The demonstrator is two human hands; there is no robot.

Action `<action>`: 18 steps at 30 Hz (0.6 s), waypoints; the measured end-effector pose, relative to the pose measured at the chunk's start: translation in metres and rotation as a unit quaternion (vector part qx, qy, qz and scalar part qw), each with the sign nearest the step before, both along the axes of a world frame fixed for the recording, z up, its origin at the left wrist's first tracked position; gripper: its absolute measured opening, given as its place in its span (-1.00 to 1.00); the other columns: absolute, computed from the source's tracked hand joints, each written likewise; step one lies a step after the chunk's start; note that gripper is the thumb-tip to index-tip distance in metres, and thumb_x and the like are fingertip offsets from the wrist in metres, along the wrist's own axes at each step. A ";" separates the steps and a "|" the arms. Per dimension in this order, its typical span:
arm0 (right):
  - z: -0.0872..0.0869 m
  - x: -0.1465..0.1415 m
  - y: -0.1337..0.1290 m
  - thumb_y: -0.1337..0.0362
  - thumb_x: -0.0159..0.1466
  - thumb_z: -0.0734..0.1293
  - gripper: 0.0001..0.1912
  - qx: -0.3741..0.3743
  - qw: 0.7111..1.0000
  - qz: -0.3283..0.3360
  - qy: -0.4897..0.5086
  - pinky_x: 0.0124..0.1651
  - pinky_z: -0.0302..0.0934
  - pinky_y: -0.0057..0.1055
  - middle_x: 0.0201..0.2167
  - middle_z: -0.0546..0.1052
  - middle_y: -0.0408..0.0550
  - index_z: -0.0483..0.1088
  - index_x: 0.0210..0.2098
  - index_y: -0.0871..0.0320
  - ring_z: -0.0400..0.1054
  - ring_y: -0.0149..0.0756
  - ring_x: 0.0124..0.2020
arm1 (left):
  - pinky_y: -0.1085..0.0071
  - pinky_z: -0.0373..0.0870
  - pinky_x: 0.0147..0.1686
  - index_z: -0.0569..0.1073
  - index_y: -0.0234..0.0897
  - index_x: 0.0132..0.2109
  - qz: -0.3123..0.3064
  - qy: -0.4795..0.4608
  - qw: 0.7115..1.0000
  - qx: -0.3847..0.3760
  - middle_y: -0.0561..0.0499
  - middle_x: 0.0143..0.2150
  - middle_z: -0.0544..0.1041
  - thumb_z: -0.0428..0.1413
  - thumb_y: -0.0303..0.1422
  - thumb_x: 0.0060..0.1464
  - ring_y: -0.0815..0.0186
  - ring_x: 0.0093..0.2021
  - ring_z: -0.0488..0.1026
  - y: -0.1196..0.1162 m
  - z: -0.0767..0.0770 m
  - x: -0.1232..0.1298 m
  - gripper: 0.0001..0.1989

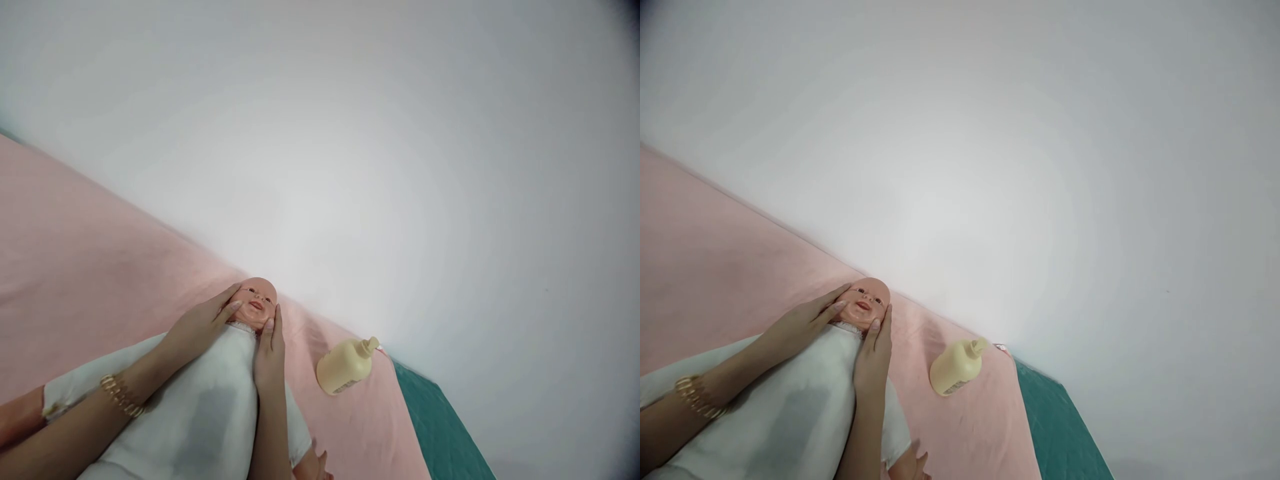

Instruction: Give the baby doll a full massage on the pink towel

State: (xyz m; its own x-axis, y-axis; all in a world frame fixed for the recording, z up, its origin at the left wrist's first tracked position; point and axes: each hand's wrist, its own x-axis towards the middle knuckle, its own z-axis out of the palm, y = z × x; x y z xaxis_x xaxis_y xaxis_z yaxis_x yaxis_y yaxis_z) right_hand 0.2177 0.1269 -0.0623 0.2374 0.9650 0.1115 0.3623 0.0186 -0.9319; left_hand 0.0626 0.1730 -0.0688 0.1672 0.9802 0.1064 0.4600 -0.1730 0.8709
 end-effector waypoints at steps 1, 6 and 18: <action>0.001 0.000 0.000 -0.27 0.32 -0.01 -0.09 -0.004 1.000 -0.002 0.004 0.40 -0.09 -0.15 0.41 0.05 0.07 -0.08 0.41 0.28 -0.06 -0.15 0.41 | 0.20 0.31 0.15 0.12 -0.16 0.39 0.000 -0.001 1.000 -0.003 -0.03 0.30 0.34 -0.33 0.07 0.24 0.08 0.21 0.37 0.000 0.000 0.000 -0.28; 0.006 -0.003 -0.002 -0.24 0.32 0.05 -0.12 -0.016 1.000 -0.007 0.000 0.39 -0.07 -0.12 0.40 0.07 0.07 -0.08 0.41 0.24 -0.03 -0.13 0.41 | 0.16 0.29 0.15 0.11 -0.07 0.39 -0.014 -0.005 1.000 -0.013 0.00 0.27 0.38 -0.29 0.08 0.24 0.06 0.20 0.38 -0.001 0.004 0.000 -0.32; 0.004 -0.007 -0.004 -0.11 0.29 0.25 -0.12 -0.003 1.000 0.003 0.003 0.32 0.07 -0.14 0.37 0.14 0.08 -0.11 0.42 0.19 0.08 -0.09 0.36 | 0.31 0.41 -0.01 0.18 -0.02 0.34 -0.027 -0.037 0.998 -0.033 0.06 0.20 0.45 0.02 -0.12 0.12 0.10 0.13 0.44 -0.016 0.030 -0.005 -0.36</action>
State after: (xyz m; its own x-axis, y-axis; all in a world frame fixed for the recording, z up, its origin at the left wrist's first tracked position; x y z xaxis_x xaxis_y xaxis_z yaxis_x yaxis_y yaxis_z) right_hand 0.2107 0.1229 -0.0581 0.2319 0.9671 0.1048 0.3572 0.0155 -0.9339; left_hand 0.0578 0.1571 -0.0385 0.2145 0.9752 0.0554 0.3848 -0.1365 0.9129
